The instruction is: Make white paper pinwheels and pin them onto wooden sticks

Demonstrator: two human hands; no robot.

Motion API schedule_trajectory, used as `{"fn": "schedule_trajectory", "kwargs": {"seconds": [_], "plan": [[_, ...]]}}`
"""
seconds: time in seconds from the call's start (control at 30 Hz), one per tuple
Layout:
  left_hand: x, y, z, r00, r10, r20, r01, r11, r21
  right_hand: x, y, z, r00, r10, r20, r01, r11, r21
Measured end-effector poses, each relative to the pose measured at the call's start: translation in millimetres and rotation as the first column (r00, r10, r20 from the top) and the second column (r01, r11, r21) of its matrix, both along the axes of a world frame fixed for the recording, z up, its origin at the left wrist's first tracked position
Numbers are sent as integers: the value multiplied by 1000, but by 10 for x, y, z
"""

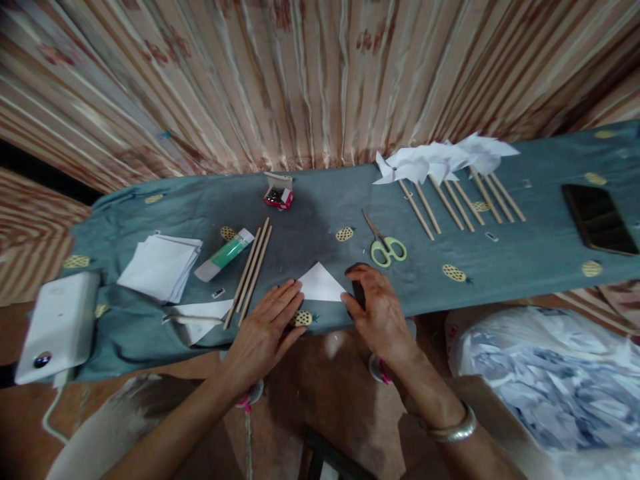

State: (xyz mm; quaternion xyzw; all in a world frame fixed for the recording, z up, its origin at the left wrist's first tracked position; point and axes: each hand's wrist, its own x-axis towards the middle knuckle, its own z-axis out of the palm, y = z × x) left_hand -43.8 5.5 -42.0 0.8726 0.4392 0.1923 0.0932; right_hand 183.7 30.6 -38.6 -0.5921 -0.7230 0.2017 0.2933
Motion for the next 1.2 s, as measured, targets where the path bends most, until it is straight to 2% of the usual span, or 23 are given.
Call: {"fn": "schedule_trajectory", "kwargs": {"seconds": [0.17,0.37,0.57,0.77,1.0,1.2], "plan": [[-161,-56,14,999,25,-21,-24,999,26,149,-38,-3,1000,18,-14,-19,999,-35],[-223,-84,36,999,45,-31,-42,996,81,211,-33,-15,998,45,-44,-46,999,-28],[-215,-68,48,998,59,-34,-56,995,84,32,18,35,990,2,-139,-5,1000,-16],[-226,-68,46,999,47,-12,-46,995,85,-157,88,-22,987,-23,-158,18,999,-29],[-251,-67,43,999,46,-5,-46,997,55,-125,131,-62,979,18,-203,-24,999,-29],[-227,-41,71,997,76,14,-77,996,47,-64,97,50,960,-151,-236,143,988,-49]]}}
